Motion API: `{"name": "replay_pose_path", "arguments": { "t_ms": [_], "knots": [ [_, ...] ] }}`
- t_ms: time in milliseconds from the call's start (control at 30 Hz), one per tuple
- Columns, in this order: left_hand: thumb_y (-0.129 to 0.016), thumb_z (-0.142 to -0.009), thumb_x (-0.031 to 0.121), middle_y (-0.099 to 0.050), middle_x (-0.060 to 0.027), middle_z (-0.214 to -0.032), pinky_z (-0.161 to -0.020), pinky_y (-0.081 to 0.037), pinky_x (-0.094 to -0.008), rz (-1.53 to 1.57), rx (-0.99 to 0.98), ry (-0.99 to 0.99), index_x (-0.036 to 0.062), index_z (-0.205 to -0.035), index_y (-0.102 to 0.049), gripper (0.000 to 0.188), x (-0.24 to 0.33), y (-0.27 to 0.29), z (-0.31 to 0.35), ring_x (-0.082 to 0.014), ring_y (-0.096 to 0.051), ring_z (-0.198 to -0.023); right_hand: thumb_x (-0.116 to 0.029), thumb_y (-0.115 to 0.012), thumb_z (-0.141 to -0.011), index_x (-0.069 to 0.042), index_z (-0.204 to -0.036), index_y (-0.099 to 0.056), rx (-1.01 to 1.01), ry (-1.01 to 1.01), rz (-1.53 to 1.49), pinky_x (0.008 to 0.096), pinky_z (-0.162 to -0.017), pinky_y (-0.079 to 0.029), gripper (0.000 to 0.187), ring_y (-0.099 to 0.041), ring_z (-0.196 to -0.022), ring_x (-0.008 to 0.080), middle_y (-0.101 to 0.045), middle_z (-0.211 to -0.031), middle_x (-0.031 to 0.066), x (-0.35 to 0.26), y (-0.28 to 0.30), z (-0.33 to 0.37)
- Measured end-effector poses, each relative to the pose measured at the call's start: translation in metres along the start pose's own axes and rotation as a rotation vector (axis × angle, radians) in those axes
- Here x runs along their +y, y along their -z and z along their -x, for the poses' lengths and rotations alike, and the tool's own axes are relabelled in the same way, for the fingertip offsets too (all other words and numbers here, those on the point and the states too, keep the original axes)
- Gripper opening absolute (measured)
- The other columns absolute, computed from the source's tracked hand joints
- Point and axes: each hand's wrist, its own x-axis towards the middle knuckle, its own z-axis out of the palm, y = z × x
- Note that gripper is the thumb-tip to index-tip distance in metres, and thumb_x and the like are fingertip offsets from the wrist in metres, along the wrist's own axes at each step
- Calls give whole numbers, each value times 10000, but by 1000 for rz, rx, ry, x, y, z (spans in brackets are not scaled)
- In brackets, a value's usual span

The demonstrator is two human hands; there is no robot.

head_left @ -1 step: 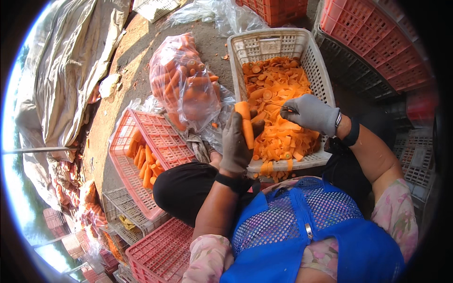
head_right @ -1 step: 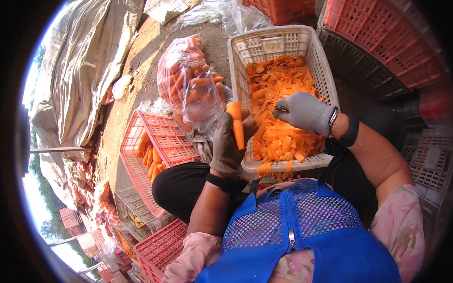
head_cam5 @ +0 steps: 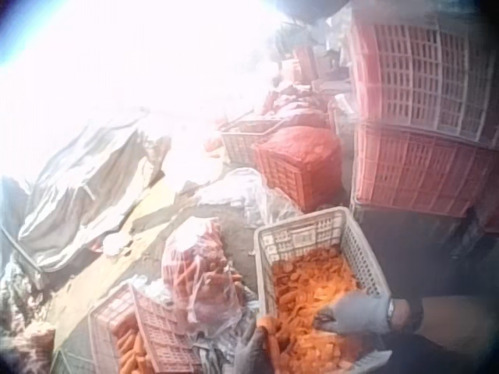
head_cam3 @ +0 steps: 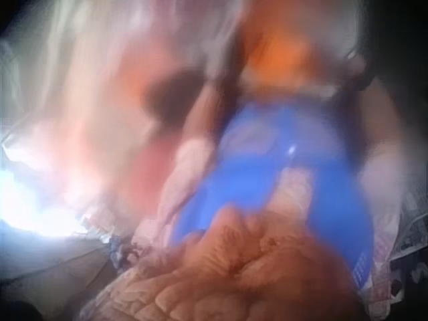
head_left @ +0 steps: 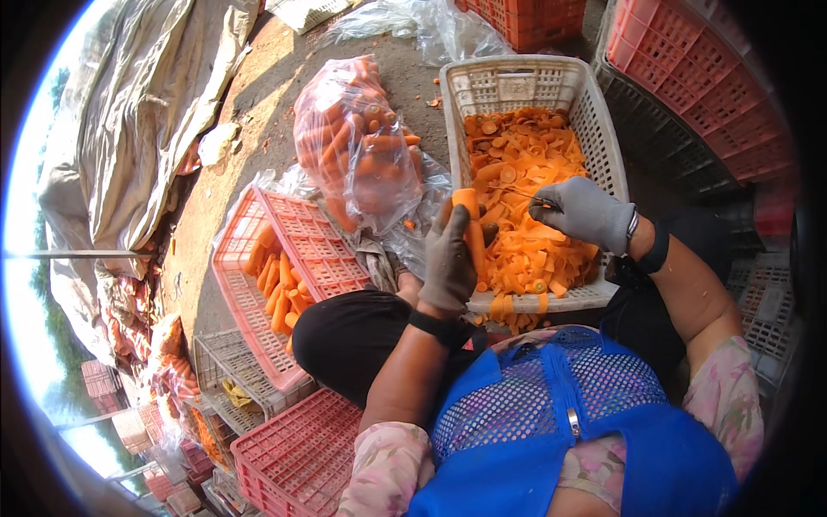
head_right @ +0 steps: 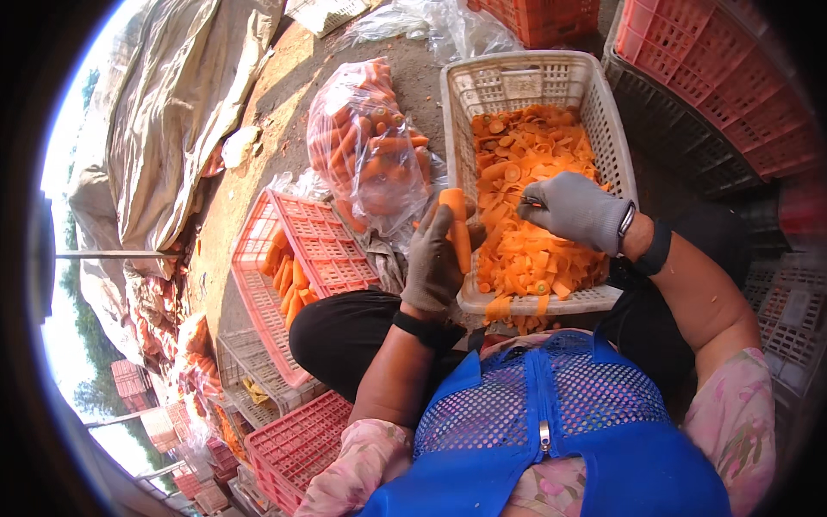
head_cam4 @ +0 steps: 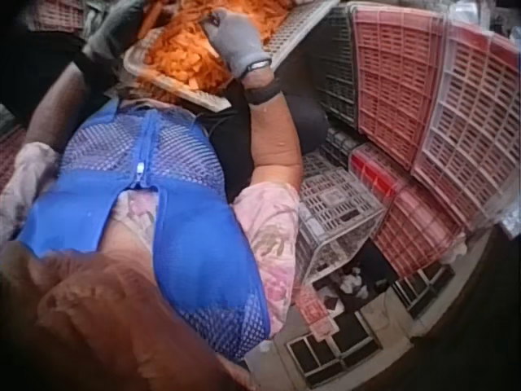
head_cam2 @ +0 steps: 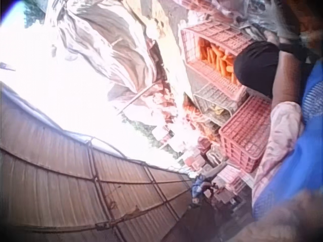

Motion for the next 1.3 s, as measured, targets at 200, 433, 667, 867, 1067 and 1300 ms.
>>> {"name": "replay_pose_path", "arguments": {
  "t_ms": [200, 433, 667, 867, 1067, 1300],
  "knots": [
    [-676, -1111, 312, -714, -91, -1081, -874, -633, -419, -171, 505, -718, 54, -1239, -666, 288, 83, 84, -13, -207, -705, -908, -270, -769, -1012, -36, -1130, -794, 6, 77, -22, 426, -806, -608, 264, -782, -894, 363, -791, -988, 219, -3, -3, -11],
    [-645, -1100, 374, -720, -95, -1005, -843, -622, -386, 376, 545, -458, 41, -1227, -687, 359, 107, 53, 2, -240, -707, -895, -330, -757, -1020, -79, -1114, -797, 51, 185, 30, 465, -802, -608, 271, -765, -896, 398, -785, -967, 199, -9, -3, -11],
    [-647, -1063, 339, -732, -120, -1103, -888, -612, -411, -557, 975, -134, 56, -1240, -710, 340, 13, 170, -94, -282, -713, -992, -333, -741, -1028, -90, -1098, -788, -12, 139, 81, 464, -748, -598, 257, -750, -822, 387, -765, -893, 179, -7, 7, 0],
    [-649, -1031, 309, -742, -142, -1186, -926, -604, -433, -1492, 829, 62, 69, -1250, -729, 335, 25, 229, -141, -318, -718, -1074, -305, -744, -1018, -111, -1073, -769, -108, 153, 68, 459, -703, -583, 203, -740, -767, 357, -747, -852, 147, -12, 12, 11],
    [-650, -999, 280, -752, -164, -1270, -964, -596, -454, -2093, 536, -301, 83, -1261, -749, 342, 44, 224, -235, -354, -722, -1157, -300, -780, -975, -106, -1159, -767, -226, 96, 96, 445, -706, -594, 267, -752, -785, 344, -753, -863, 129, -9, 13, 14],
    [-590, -1007, 193, -767, -204, -1258, -969, -598, -493, -1830, 557, -574, 79, -1218, -792, 313, 80, 250, -288, -391, -742, -1148, -325, -789, -957, -113, -1174, -754, -310, 87, 94, 442, -687, -595, 305, -752, -775, 338, -751, -857, 118, -6, 11, 9]
  ]
}}
